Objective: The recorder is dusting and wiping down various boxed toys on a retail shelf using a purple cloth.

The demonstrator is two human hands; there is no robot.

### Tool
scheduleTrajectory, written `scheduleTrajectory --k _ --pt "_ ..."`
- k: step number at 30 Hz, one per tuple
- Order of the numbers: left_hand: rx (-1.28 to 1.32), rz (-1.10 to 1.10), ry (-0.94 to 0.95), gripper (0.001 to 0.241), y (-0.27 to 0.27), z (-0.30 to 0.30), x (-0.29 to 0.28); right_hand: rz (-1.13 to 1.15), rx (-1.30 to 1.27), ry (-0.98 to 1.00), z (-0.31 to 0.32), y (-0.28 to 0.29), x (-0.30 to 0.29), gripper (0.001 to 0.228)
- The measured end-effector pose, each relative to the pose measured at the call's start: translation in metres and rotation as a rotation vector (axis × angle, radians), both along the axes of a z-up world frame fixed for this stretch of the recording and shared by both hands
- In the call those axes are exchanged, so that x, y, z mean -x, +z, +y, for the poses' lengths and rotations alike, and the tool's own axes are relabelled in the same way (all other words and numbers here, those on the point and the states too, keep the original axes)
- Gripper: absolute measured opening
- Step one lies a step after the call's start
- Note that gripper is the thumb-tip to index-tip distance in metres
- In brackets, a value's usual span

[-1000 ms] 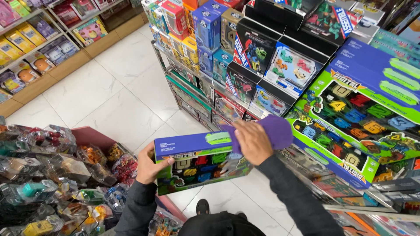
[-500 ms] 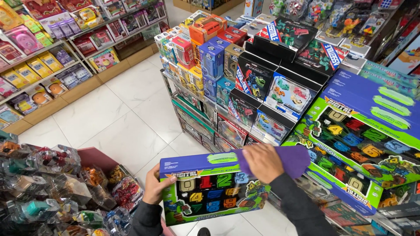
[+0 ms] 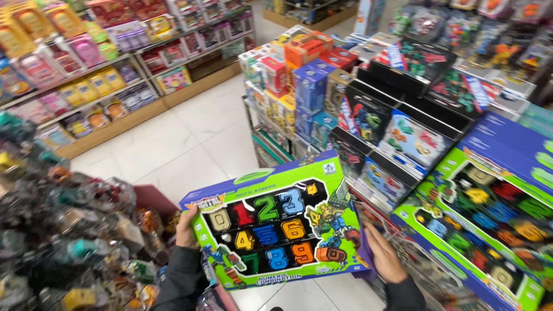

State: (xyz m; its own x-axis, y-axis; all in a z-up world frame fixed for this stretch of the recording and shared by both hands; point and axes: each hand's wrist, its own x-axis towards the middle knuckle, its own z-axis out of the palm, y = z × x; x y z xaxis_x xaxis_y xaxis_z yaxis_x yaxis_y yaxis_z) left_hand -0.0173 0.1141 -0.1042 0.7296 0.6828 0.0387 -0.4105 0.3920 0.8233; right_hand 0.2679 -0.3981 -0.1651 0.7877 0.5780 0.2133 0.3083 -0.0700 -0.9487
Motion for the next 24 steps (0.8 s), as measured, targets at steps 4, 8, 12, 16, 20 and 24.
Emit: scheduleTrajectory --k 4,8,12,16,20,24 --pt "0.226 -0.101 0.068 0.042 0.015 0.002 -0.004 0.657 -0.259 -0.028 0.009 0.015 0.021 0.051" --pt "0.288 -0.216 0.164 0.043 -0.009 -0.025 -0.023 0.81 -0.642 -0.114 0.035 -0.026 0.026 0.053" --pt "0.485 -0.301 0.15 0.053 -0.016 -0.089 -0.059 0.499 -0.548 0.045 0.033 -0.086 0.081 0.056" --pt "0.557 -0.382 0.161 0.065 0.01 -0.14 -0.076 0.171 -0.478 0.141 0.066 0.001 0.148 0.06" --pt "0.61 -0.357 0.102 0.063 -0.027 -0.156 -0.082 -0.054 -0.392 0.164 0.125 0.049 0.125 0.062" --pt "0.614 -0.308 -0.058 0.059 -0.088 -0.159 -0.096 -0.525 -0.227 0.144 0.115 0.033 0.116 0.053"
